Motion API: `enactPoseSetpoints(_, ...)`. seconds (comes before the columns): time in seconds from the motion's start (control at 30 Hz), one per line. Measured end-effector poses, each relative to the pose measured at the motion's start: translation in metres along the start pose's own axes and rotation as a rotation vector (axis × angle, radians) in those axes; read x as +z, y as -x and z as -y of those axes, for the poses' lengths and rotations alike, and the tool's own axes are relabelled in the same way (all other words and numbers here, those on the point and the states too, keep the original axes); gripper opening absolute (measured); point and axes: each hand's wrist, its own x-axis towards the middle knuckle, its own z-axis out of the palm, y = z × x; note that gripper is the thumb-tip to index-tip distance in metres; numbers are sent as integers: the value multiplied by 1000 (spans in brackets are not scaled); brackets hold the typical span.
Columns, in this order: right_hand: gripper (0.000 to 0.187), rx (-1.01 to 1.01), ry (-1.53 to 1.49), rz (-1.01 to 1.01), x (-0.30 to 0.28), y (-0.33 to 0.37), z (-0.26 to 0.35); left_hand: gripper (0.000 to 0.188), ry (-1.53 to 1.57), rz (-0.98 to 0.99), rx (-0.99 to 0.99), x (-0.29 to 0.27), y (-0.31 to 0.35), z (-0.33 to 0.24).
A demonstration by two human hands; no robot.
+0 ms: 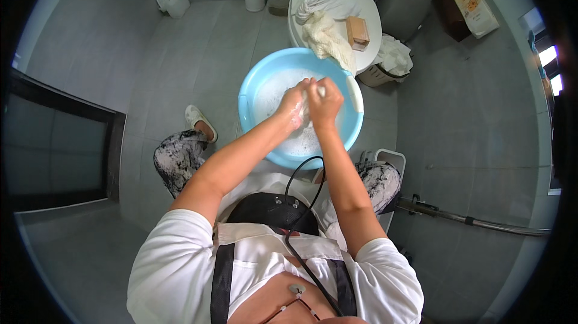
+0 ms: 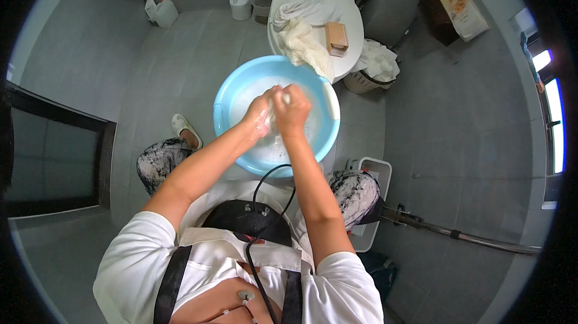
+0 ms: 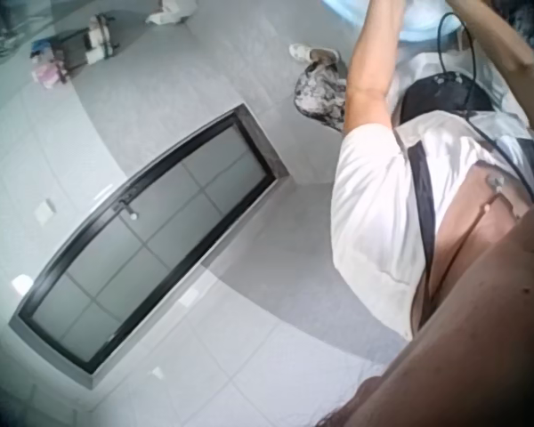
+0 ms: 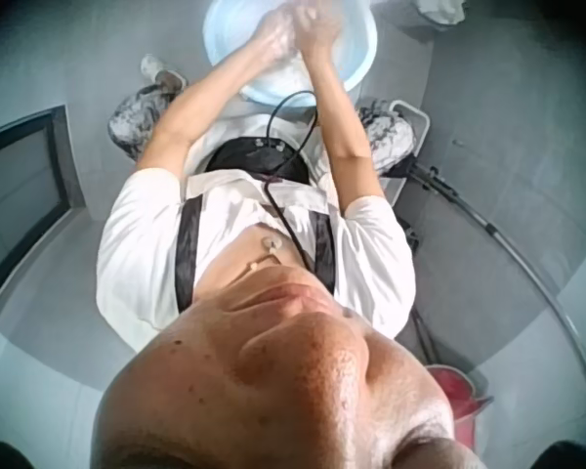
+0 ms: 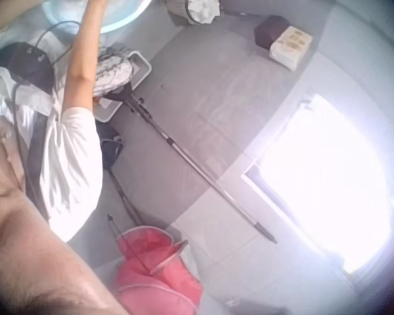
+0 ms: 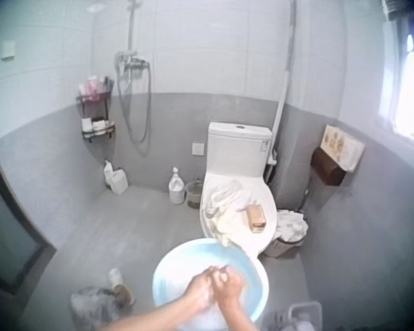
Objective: The person washes a piece of white cloth in a basin of soapy water by hand and with a brush, scrubbing and squeezing it several times.
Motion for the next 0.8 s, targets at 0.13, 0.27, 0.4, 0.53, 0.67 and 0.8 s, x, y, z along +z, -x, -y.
enactPoseSetpoints(0.13,14,-100,-157,39,4,8,8,23,-102,19,59,-3,2,-5)
enactPoseSetpoints(0.27,13,37,-36,-64,6,-15,-3,25,-146,-11,82,11,15,-8)
enactPoseSetpoints(0.4,15,-84,-200,34,2,9,38,21,-186,59,44,-7,6,-20)
enactPoseSetpoints(0.53,24,27,18,-9,16,-16,-23,25,-133,45,51,-17,-7,1)
enactPoseSetpoints(0.67,30,378,-298,212,0,-34,-47,44,94,252,-116,-31,-18,-22)
enactPoseSetpoints(0.8,27,500,-719,350,-15,-44,-47,57,102,300,-13,-35,0,-41)
